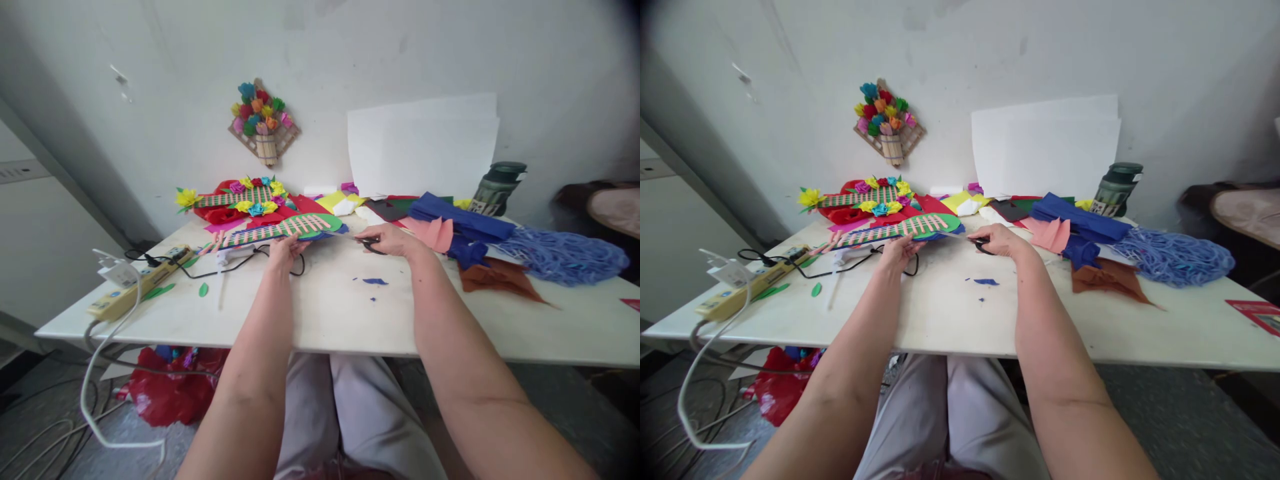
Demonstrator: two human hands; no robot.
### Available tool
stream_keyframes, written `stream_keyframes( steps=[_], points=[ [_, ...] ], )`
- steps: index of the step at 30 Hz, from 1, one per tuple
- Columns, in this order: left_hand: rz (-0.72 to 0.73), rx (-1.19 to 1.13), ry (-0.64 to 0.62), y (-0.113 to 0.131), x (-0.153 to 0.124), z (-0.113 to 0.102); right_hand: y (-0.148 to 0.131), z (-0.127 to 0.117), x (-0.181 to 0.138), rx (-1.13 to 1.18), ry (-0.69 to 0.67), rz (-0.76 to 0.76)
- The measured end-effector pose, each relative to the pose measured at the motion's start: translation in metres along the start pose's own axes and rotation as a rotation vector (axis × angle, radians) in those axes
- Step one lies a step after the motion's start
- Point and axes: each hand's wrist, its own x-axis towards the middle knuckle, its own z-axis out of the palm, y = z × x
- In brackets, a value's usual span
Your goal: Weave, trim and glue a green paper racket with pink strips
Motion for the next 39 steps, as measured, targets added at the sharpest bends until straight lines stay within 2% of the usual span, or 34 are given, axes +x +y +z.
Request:
stream_keyframes(
  steps=[7,15,39],
  points=[
    [-0.002,0.043,-0.038,0.000,0.000,0.001,-0.013,0.012,0.008,-0.039,-0.047,-0.082],
    [0.000,0.045,-0.032,0.001,0.000,0.002,-0.001,0.024,0.017,-0.082,-0.010,-0.146],
    [0.011,0.040,-0.064,-0.001,0.000,0.000,0.003,0.023,0.018,-0.069,0.000,-0.148]
  ],
)
